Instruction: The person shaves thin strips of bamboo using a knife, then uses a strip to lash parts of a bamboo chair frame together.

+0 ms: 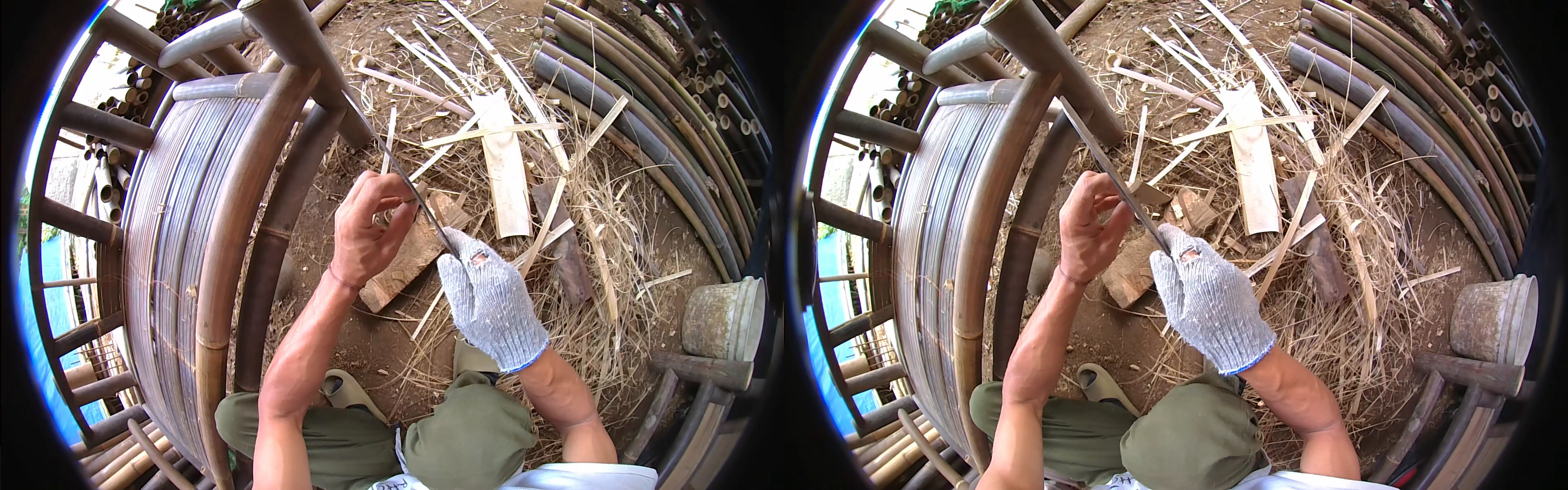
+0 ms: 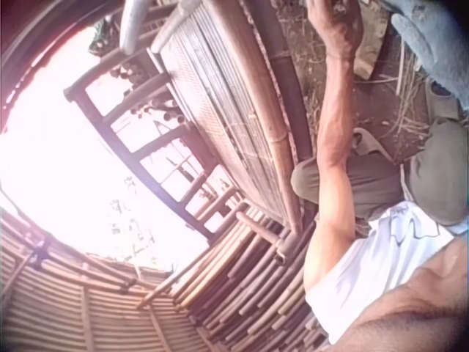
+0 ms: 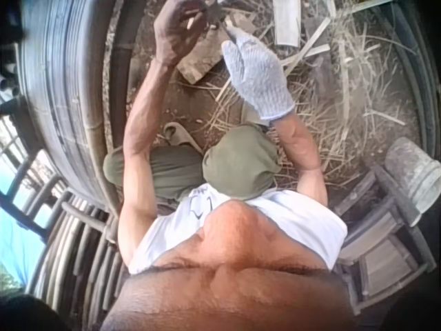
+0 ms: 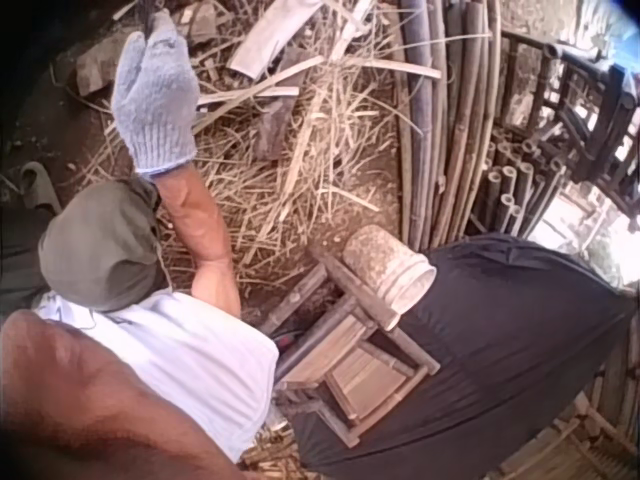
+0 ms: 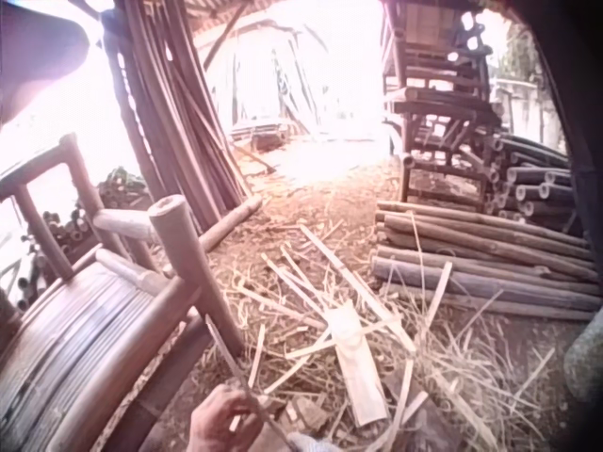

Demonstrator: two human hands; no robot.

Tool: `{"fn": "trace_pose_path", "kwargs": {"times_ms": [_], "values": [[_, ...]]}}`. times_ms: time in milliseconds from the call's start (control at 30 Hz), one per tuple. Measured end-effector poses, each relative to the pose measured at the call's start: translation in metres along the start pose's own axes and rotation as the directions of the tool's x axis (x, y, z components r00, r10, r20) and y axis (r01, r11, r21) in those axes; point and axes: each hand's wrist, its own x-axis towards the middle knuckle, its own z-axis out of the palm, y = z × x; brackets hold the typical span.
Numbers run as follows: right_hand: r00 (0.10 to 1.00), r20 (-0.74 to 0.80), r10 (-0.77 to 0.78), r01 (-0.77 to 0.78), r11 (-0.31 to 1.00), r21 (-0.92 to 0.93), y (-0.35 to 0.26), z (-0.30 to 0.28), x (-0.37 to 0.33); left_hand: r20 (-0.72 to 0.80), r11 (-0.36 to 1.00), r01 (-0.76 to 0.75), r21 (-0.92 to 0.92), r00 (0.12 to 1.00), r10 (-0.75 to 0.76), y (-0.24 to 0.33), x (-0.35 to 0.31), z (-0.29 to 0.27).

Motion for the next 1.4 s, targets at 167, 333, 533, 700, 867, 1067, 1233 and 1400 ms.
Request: {"fn": "trace_pose_path", "kwargs": {"times_ms": [167, 333, 533, 700, 867, 1067, 1233, 1400], "values": [[0.991, 0.114, -0.075, 0.096, 0.977, -0.19, -0.007, -0.02, 0.01, 0.101, 0.671, 0.047, 0.74, 0.978, -0.18, 0.077, 0.03, -0.041], [0.987, 0.13, -0.097, 0.133, 0.944, -0.303, -0.003, -0.006, 0.016, 0.296, 0.792, -0.068, 0.607, 0.944, -0.145, 0.113, 0.104, 0.008], [0.976, 0.215, 0.026, 0.036, 0.96, -0.279, 0.016, -0.005, 0.021, 0.514, 0.694, -0.365, 0.621, 0.858, -0.009, 0.029, 0.121, 0.04], [0.989, 0.134, 0.062, 0.031, 0.797, -0.603, 0.024, -0.031, 0.044, 0.364, 0.691, -0.365, 0.623, 0.918, 0.157, 0.016, 0.139, 0.058], [0.935, 0.192, 0.297, -0.128, 0.791, -0.599, 0.038, -0.052, 0.056, 0.209, 0.585, -0.251, 0.772, 0.968, 0.139, -0.004, 0.137, 0.036], [0.977, -0.172, 0.129, -0.17, 0.954, -0.249, 0.1, -0.031, 0.002, 0.388, 0.396, -0.064, 0.916, 0.385, -0.837, 0.001, 0.038, -0.03], [0.948, -0.046, 0.315, -0.317, 0.946, -0.061, 0.088, 0.002, -0.022, 0.247, 0.421, 0.76, 0.496, 0.341, -0.907, 0.012, -0.062, -0.08], [0.999, 0.029, 0.027, -0.03, 0.997, 0.073, 0.073, 0.028, -0.025, 0.097, 0.406, 0.902, -0.147, 0.421, -0.902, 0.074, -0.106, -0.036]]}}
